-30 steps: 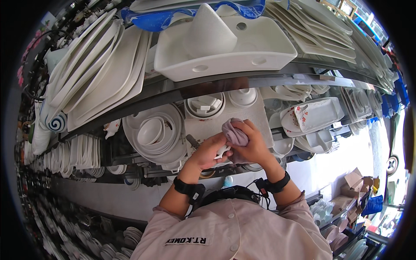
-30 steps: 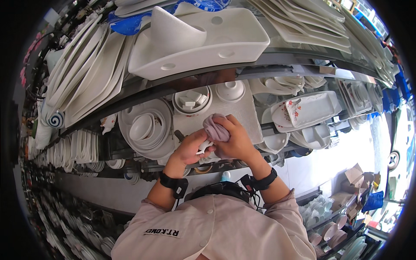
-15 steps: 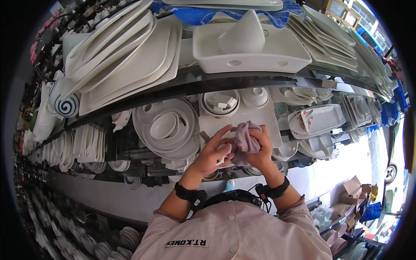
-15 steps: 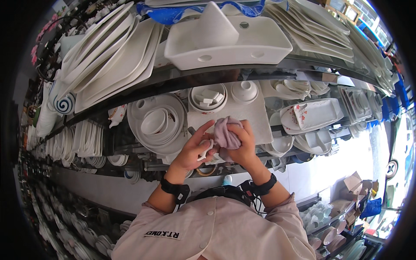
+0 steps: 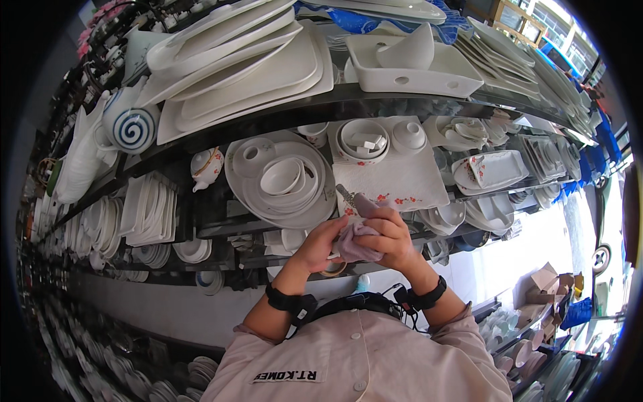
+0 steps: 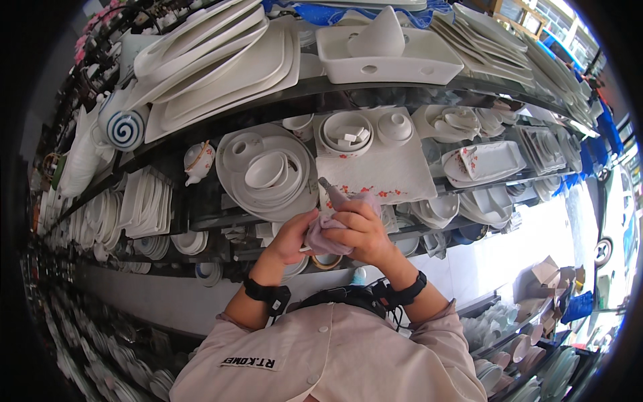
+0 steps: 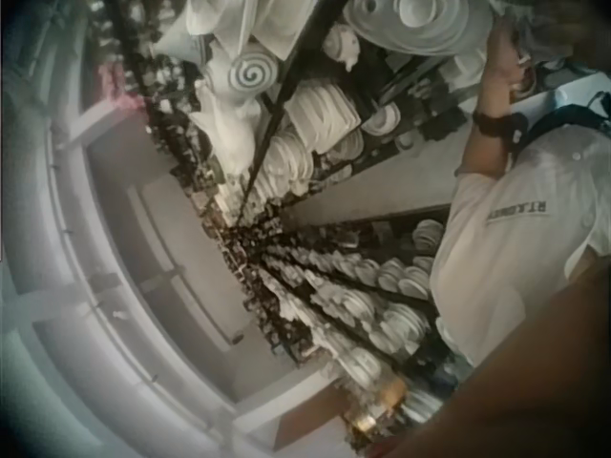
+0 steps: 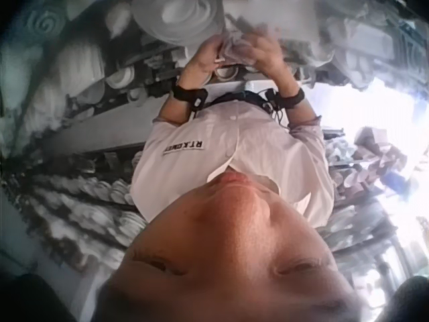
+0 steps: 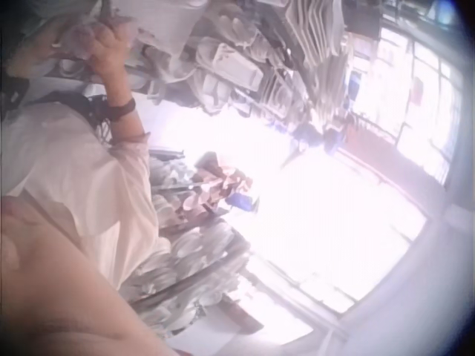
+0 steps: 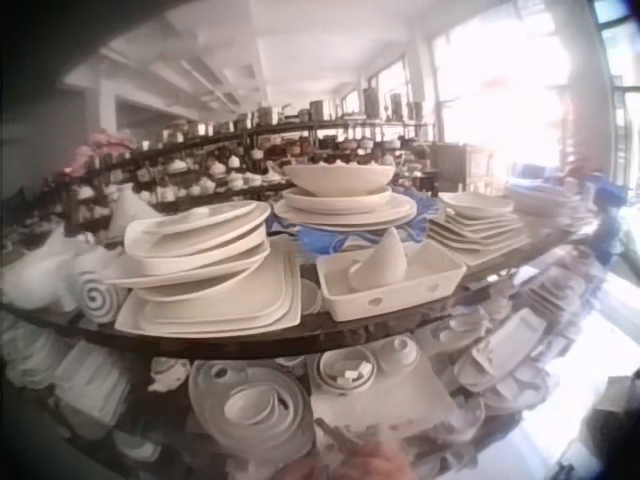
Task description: The person wipes various ceramic dishes, including bowls, plates, and small containers, using a cloth. The person handles items one at a time, wiping them and placing them back on the shelf.
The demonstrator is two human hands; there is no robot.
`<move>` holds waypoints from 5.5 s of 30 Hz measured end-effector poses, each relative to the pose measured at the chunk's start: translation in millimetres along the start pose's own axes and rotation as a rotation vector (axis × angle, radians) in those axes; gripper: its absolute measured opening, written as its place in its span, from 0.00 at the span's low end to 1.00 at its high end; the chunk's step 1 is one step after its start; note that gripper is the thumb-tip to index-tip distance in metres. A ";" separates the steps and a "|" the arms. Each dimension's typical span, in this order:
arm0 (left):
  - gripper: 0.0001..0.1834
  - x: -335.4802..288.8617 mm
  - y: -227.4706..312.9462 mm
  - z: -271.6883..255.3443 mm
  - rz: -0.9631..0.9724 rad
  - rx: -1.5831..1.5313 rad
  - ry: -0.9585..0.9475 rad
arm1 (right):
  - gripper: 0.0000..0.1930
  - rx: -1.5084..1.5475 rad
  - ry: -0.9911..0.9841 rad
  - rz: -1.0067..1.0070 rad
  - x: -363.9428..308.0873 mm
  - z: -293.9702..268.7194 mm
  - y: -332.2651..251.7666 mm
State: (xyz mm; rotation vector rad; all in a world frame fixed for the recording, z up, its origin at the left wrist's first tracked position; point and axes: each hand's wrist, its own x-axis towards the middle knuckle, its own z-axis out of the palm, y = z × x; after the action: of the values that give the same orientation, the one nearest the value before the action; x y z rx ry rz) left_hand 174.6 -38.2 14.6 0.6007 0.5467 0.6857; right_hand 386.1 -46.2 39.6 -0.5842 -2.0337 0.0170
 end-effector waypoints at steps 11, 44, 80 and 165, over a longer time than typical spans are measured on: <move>0.17 -70.5 -23.5 -14.2 0.454 0.394 0.081 | 0.28 0.178 -0.119 0.429 11.2 33.8 -87.0; 0.18 -175.8 -36.2 -35.8 0.465 0.694 0.208 | 0.19 0.208 -0.141 0.726 26.2 85.6 -172.2; 0.18 -120.5 -31.6 -45.1 0.319 0.604 0.122 | 0.19 0.366 -0.024 0.989 9.6 31.8 -125.9; 0.17 97.3 6.0 15.0 0.273 0.086 0.276 | 0.38 0.271 -0.085 0.694 11.5 -19.7 57.2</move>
State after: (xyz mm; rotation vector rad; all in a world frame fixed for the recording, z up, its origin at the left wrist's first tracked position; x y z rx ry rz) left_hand 244.9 30.1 3.7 0.6727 0.7614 1.0158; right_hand 420.3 4.7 45.0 -1.0936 -1.7721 0.7258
